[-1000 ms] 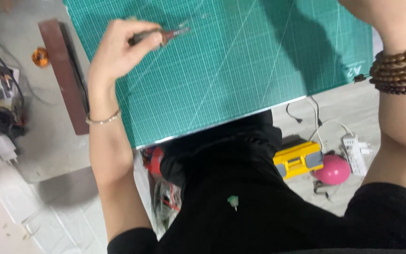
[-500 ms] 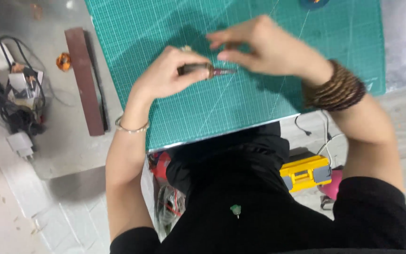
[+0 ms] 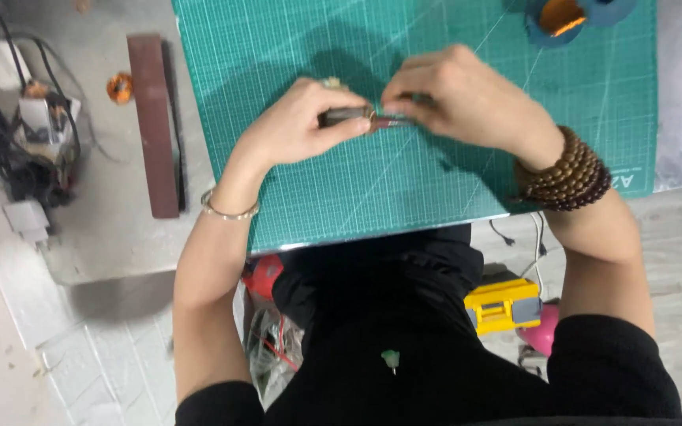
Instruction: Winding thin copper wire onto a motor armature by hand and using a small tool to guide it.
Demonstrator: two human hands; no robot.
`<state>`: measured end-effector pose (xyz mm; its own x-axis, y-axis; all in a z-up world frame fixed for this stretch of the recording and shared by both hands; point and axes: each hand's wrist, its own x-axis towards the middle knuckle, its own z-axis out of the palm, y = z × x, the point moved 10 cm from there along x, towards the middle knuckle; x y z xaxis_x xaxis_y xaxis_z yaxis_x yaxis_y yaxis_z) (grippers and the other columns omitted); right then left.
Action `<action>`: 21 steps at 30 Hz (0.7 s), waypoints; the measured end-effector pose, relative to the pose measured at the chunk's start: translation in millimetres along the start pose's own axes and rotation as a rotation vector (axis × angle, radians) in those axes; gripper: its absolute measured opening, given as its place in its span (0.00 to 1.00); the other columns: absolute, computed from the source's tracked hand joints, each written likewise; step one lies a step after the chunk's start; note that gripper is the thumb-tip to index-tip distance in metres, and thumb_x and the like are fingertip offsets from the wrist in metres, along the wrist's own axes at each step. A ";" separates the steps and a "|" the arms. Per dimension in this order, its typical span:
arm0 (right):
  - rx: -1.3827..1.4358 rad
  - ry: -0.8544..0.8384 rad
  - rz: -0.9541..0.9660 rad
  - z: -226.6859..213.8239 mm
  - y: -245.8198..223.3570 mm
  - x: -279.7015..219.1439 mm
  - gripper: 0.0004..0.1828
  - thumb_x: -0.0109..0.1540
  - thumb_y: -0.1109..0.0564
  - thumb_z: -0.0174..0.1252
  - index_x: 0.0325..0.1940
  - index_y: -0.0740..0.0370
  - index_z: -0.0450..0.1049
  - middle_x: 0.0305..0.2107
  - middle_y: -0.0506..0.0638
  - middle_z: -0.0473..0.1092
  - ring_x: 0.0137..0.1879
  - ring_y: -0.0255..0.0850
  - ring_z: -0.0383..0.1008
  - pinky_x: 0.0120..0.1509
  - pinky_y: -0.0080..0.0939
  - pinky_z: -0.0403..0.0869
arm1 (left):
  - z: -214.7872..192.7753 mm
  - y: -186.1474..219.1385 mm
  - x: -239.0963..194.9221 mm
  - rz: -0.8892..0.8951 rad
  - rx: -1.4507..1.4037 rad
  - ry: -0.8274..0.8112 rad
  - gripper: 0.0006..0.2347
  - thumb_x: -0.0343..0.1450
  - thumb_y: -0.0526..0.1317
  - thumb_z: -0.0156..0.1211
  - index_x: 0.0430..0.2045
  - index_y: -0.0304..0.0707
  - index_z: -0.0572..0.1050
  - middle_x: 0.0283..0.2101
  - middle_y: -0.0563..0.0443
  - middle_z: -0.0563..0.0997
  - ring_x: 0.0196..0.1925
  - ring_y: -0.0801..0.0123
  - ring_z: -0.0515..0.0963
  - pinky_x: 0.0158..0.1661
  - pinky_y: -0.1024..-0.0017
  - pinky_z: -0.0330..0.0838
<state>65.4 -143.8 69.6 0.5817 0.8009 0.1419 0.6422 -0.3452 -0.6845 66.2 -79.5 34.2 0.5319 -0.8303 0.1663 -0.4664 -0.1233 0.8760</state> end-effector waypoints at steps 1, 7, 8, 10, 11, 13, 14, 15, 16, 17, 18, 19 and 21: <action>-0.093 0.016 0.002 1.4 0.0 -1.9 0.04 0.62 0.63 0.59 0.37 0.70 0.73 0.28 0.54 0.69 0.31 0.44 0.70 0.35 0.39 0.69 | 2.1 -0.2 -1.1 -0.020 0.026 0.002 0.12 0.74 0.42 0.48 0.28 0.34 0.76 0.16 0.54 0.68 0.17 0.74 0.62 0.29 0.74 0.60; -0.127 0.057 -0.017 -2.7 7.3 -1.3 0.06 0.66 0.63 0.57 0.37 0.70 0.72 0.29 0.54 0.63 0.37 0.47 0.64 0.40 0.43 0.65 | 5.6 6.4 4.1 -0.023 0.113 0.011 0.10 0.74 0.41 0.50 0.30 0.32 0.75 0.16 0.50 0.68 0.18 0.66 0.63 0.28 0.69 0.58; -0.098 0.070 -0.026 -4.1 7.8 -1.4 0.06 0.68 0.64 0.56 0.37 0.70 0.72 0.28 0.55 0.61 0.35 0.47 0.62 0.39 0.43 0.62 | 5.9 4.7 3.8 -0.058 0.147 0.007 0.09 0.74 0.40 0.51 0.30 0.33 0.74 0.16 0.50 0.66 0.15 0.68 0.61 0.22 0.70 0.54; -0.084 0.074 -0.028 -3.8 8.7 -2.6 0.05 0.67 0.65 0.57 0.38 0.71 0.72 0.29 0.56 0.62 0.36 0.48 0.63 0.39 0.43 0.63 | 6.4 5.1 3.2 -0.064 0.175 0.008 0.09 0.73 0.41 0.52 0.31 0.32 0.74 0.18 0.49 0.68 0.17 0.65 0.63 0.24 0.68 0.56; -0.078 0.085 -0.031 -4.1 8.8 -3.5 0.04 0.67 0.66 0.58 0.39 0.73 0.72 0.31 0.57 0.62 0.37 0.49 0.63 0.39 0.44 0.65 | 7.1 5.7 2.7 -0.063 0.210 0.007 0.10 0.73 0.41 0.53 0.32 0.32 0.74 0.20 0.48 0.69 0.20 0.62 0.64 0.25 0.66 0.57; -0.056 0.091 -0.038 -3.8 13.3 -4.9 0.05 0.68 0.67 0.59 0.38 0.73 0.72 0.29 0.56 0.63 0.36 0.47 0.63 0.40 0.43 0.64 | 7.5 7.8 2.7 -0.055 0.228 0.008 0.08 0.72 0.40 0.55 0.32 0.32 0.74 0.21 0.48 0.70 0.20 0.62 0.65 0.24 0.66 0.58; -0.042 0.101 -0.045 -4.4 14.8 -6.8 0.05 0.68 0.68 0.60 0.38 0.73 0.72 0.28 0.55 0.64 0.36 0.46 0.62 0.41 0.43 0.63 | 8.4 10.3 3.2 -0.038 0.252 0.009 0.07 0.71 0.39 0.57 0.31 0.32 0.73 0.22 0.49 0.71 0.20 0.62 0.67 0.23 0.66 0.59; -0.033 0.099 -0.039 -2.9 17.4 -9.2 0.05 0.68 0.68 0.60 0.38 0.73 0.72 0.28 0.55 0.64 0.36 0.46 0.62 0.41 0.43 0.63 | 9.8 8.9 2.7 -0.045 0.243 0.006 0.07 0.71 0.39 0.57 0.31 0.32 0.73 0.22 0.49 0.71 0.20 0.62 0.67 0.23 0.66 0.59; -0.009 0.091 -0.007 -0.7 22.6 -11.3 0.04 0.69 0.69 0.58 0.40 0.74 0.72 0.31 0.57 0.67 0.37 0.47 0.66 0.41 0.42 0.66 | 9.7 8.4 1.8 -0.044 0.298 0.016 0.08 0.71 0.40 0.58 0.33 0.33 0.74 0.22 0.50 0.73 0.20 0.62 0.67 0.22 0.66 0.60; 0.014 0.083 0.026 1.5 27.4 -13.4 0.03 0.69 0.69 0.57 0.41 0.75 0.72 0.33 0.59 0.70 0.38 0.47 0.69 0.41 0.41 0.68 | 9.7 8.3 0.9 -0.043 0.353 0.026 0.08 0.70 0.41 0.60 0.34 0.34 0.75 0.22 0.51 0.74 0.19 0.63 0.67 0.21 0.66 0.61; 0.023 0.080 0.030 4.0 30.4 -15.6 0.03 0.69 0.69 0.57 0.41 0.75 0.72 0.33 0.59 0.70 0.38 0.47 0.69 0.41 0.41 0.68 | 11.1 6.5 0.4 -0.049 0.346 0.023 0.08 0.70 0.41 0.60 0.34 0.34 0.75 0.22 0.51 0.74 0.19 0.63 0.67 0.21 0.66 0.61; 0.041 0.074 0.073 6.6 37.0 -18.1 0.03 0.70 0.68 0.57 0.42 0.73 0.73 0.34 0.57 0.69 0.39 0.46 0.67 0.43 0.42 0.67 | 12.4 6.5 0.1 -0.043 0.359 0.022 0.09 0.70 0.41 0.62 0.35 0.33 0.75 0.22 0.50 0.74 0.18 0.62 0.67 0.21 0.66 0.60; 0.055 0.070 0.118 7.6 45.7 -21.9 0.03 0.71 0.67 0.57 0.43 0.72 0.73 0.35 0.55 0.68 0.40 0.45 0.65 0.46 0.43 0.66 | 13.8 5.2 1.4 -0.032 0.374 0.021 0.11 0.69 0.42 0.63 0.36 0.32 0.76 0.21 0.50 0.74 0.18 0.61 0.67 0.21 0.66 0.60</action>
<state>78.2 -173.4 29.9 0.6862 0.7195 0.1069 0.5404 -0.4059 -0.7371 54.7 -88.7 32.8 0.5631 -0.8118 0.1544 -0.6732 -0.3422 0.6555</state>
